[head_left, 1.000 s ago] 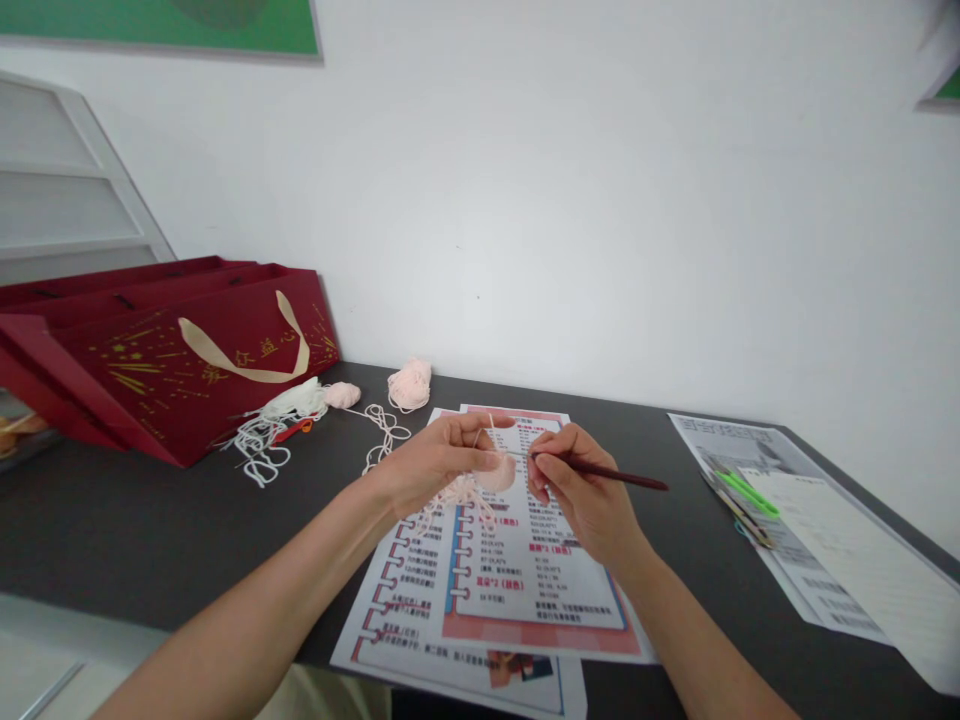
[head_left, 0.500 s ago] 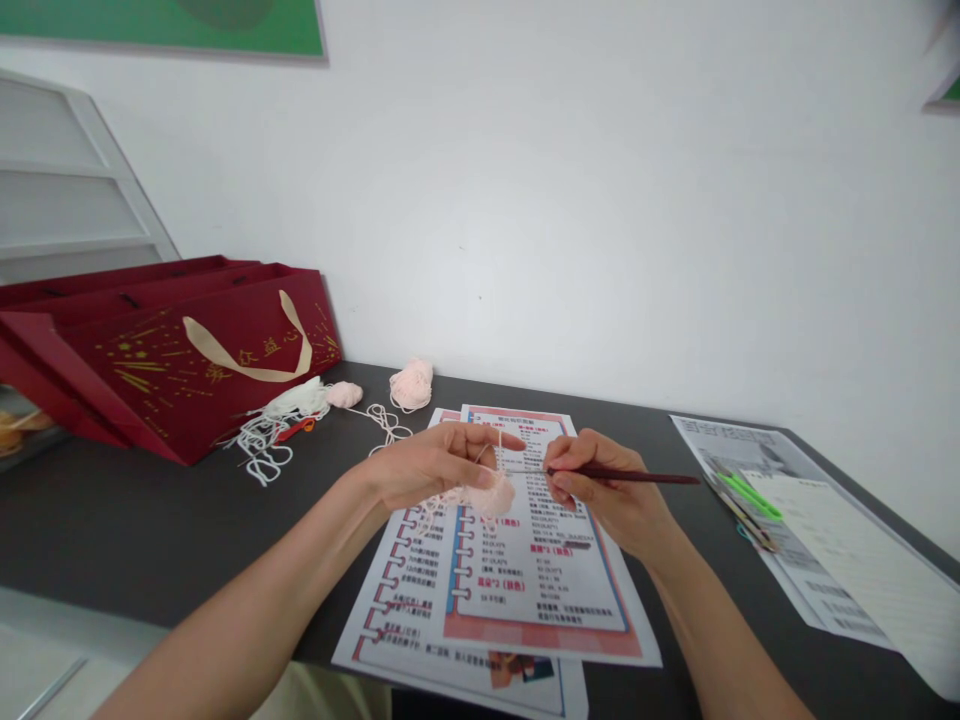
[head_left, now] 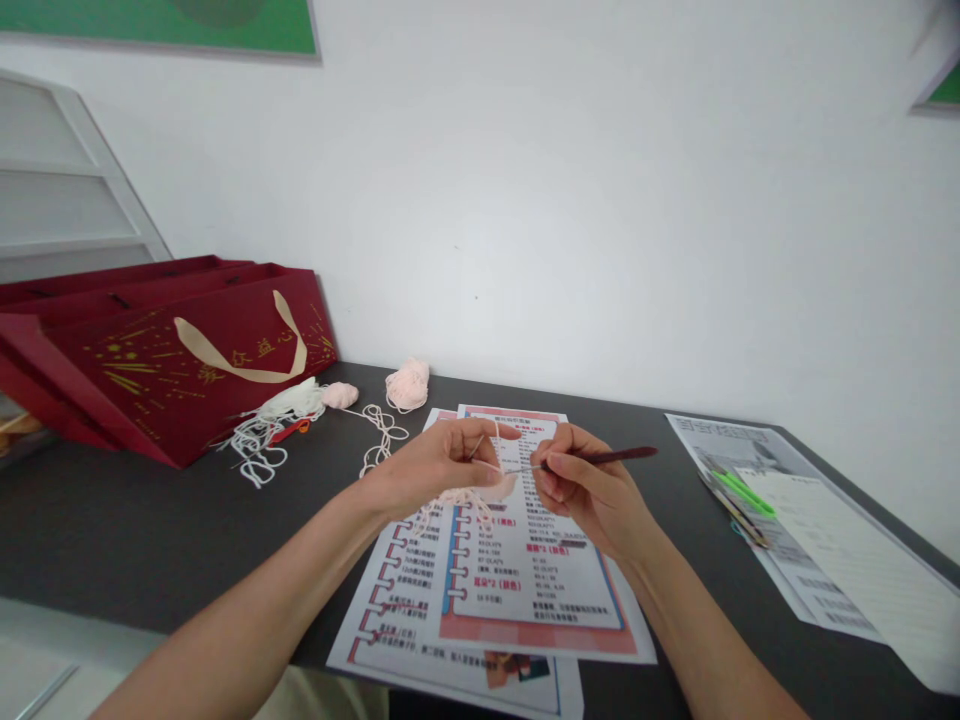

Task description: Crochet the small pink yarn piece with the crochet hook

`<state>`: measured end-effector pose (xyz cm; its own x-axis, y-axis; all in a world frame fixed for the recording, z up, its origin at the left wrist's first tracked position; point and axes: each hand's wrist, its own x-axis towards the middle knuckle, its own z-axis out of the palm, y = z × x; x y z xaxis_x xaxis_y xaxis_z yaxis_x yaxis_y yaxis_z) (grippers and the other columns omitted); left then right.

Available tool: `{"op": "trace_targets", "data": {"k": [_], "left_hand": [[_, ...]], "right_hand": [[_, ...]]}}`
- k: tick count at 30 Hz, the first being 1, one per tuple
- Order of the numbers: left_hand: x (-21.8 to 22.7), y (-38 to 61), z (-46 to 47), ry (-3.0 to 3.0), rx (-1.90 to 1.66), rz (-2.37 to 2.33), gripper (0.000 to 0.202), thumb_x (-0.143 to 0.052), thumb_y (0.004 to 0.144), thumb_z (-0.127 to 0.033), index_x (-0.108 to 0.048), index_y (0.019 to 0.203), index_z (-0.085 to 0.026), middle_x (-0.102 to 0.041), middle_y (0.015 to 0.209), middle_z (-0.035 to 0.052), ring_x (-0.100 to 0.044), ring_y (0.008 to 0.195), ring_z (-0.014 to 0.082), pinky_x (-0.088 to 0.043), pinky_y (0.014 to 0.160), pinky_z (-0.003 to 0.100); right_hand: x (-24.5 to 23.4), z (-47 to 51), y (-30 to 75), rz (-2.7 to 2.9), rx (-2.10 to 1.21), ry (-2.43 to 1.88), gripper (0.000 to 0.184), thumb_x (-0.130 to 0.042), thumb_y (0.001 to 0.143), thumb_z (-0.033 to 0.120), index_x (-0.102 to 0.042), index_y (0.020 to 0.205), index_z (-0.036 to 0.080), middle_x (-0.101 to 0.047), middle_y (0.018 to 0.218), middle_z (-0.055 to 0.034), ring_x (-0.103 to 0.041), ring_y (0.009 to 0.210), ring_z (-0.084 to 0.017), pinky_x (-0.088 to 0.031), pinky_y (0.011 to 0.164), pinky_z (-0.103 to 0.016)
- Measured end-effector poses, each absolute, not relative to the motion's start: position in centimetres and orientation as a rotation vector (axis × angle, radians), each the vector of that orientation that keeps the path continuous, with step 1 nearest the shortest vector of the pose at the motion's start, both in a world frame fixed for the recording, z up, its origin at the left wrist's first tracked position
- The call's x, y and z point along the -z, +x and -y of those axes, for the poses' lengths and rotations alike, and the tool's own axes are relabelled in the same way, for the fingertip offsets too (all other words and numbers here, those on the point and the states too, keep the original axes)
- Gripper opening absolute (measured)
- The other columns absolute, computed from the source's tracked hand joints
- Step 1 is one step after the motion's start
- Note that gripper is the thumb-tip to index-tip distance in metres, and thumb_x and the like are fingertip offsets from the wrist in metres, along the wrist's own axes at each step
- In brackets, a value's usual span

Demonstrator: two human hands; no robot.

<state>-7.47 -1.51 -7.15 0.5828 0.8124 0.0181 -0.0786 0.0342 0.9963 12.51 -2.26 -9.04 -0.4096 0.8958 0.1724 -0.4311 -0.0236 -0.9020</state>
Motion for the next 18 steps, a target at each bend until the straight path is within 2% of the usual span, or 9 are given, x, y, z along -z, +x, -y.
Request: {"op": "trace_targets", "data": {"k": [8, 13, 18], "left_hand": [[7.6, -6.8, 1.8, 1.538, -0.924, -0.874, 0.042, -0.066, 0.075, -0.023, -0.056, 0.115, -0.015, -0.051, 0.066, -0.0053, -0.045, 0.056, 0.0077, -0.033, 0.054, 0.023], [7.5, -6.8, 1.8, 1.626, -0.968, -0.952, 0.036, -0.065, 0.075, -0.022, -0.061, 0.11, -0.014, -0.057, 0.071, -0.0014, -0.05, 0.061, 0.01, -0.037, 0.058, 0.025], [8.1, -6.7, 1.7, 1.73, -1.027, -1.039, 0.036, -0.064, 0.078, -0.025, -0.061, 0.113, -0.017, -0.063, 0.074, 0.0004, -0.055, 0.065, 0.0119, -0.041, 0.062, 0.026]], "right_hand": [[9.7, 2.5, 13.1, 1.548, -1.169, -0.683, 0.017, -0.061, 0.084, 0.025, -0.051, 0.07, 0.019, -0.051, 0.057, 0.0037, -0.04, 0.048, -0.009, -0.028, 0.046, -0.025], [10.1, 2.8, 13.1, 1.683, -0.958, -0.743, 0.015, -0.055, 0.088, 0.023, -0.05, 0.074, 0.02, -0.048, 0.063, 0.0036, -0.04, 0.052, -0.01, -0.03, 0.048, -0.026], [10.2, 3.5, 12.5, 1.79, -0.662, -0.815, 0.012, -0.053, 0.088, 0.018, -0.049, 0.077, 0.022, -0.052, 0.067, 0.003, -0.043, 0.052, -0.01, -0.034, 0.048, -0.024]]}}
